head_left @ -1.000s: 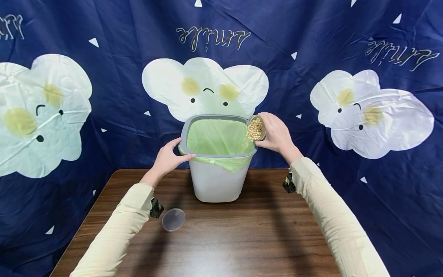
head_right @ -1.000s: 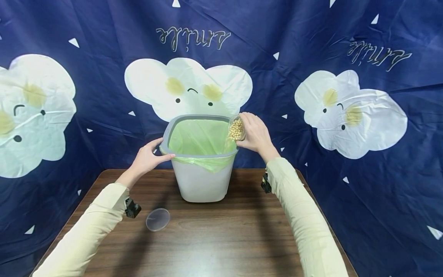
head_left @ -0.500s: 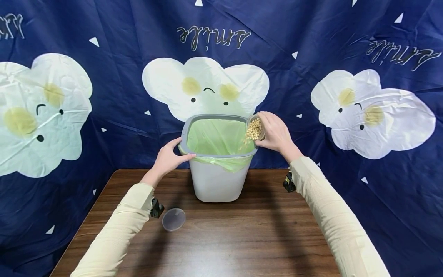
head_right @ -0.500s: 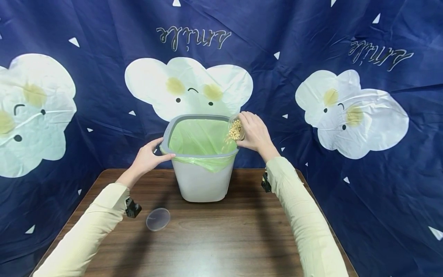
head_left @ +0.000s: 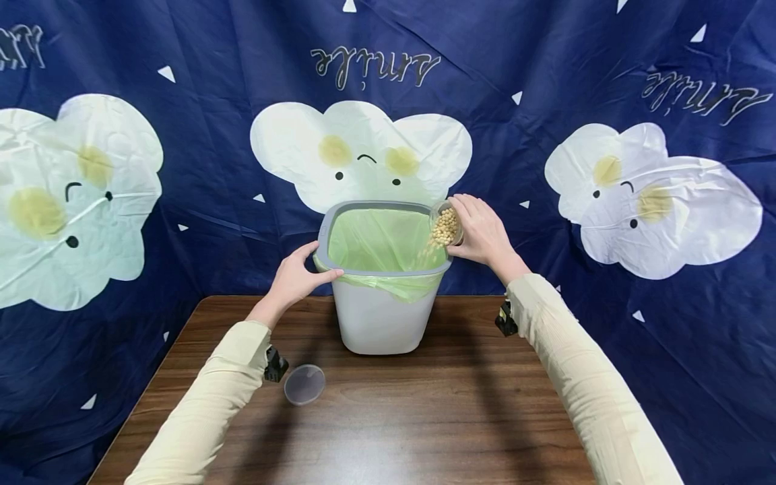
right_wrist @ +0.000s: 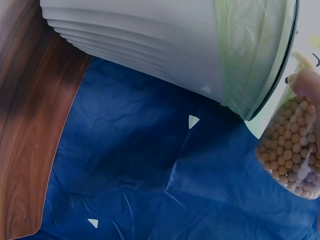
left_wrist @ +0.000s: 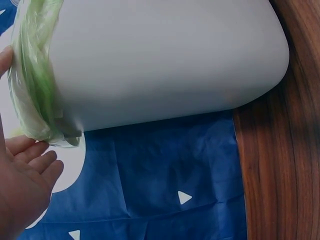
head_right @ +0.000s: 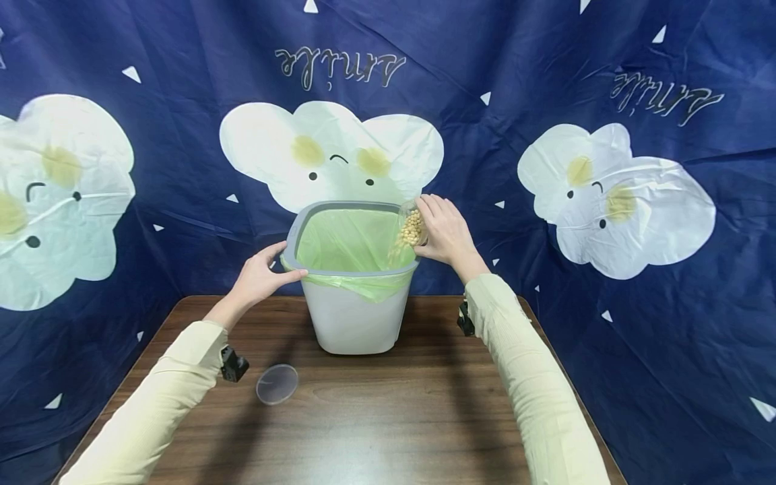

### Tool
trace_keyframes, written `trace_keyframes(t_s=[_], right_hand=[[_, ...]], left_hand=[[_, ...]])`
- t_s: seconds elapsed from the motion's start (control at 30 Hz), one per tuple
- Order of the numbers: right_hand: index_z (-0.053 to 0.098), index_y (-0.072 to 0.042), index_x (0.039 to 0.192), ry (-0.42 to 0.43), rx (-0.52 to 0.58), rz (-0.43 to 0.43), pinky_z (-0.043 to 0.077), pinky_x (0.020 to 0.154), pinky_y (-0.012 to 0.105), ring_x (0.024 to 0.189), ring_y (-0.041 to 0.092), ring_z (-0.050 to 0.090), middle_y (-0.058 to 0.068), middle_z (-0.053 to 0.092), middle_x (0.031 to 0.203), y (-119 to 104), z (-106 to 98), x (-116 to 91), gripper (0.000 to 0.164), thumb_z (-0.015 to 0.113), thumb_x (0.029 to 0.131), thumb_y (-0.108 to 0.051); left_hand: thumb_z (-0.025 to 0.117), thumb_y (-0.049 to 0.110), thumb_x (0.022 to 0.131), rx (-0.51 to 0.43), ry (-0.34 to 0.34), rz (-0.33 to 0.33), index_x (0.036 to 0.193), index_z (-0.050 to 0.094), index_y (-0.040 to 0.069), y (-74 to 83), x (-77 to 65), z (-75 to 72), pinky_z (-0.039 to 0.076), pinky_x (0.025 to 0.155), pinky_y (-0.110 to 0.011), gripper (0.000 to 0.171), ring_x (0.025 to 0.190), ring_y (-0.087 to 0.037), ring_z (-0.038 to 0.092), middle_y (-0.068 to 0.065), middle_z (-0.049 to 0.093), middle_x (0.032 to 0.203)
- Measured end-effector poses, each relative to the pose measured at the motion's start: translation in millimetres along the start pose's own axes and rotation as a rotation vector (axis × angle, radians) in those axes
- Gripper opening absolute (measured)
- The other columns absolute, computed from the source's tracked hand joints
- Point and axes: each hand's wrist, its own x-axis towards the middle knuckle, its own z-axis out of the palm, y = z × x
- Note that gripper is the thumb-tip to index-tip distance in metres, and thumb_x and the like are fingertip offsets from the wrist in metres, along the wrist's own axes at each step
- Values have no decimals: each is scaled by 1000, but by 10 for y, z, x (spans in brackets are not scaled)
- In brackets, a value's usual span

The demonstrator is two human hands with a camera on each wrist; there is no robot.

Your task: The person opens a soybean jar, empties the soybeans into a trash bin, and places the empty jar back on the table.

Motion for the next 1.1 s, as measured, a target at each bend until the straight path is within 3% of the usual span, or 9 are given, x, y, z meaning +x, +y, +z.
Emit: trace_keyframes(t_s=[1.1], right_hand=[[46,3,126,50,-45,-99,32,101,46,118,36,42,22,49,125,-59,8,60,91,84,51,-33]], left_hand=[[72,50,70,-25,-11,-8,139,35,6,18,-21,-5,30,102,-48,90,130,-31,31,-14,37,140]])
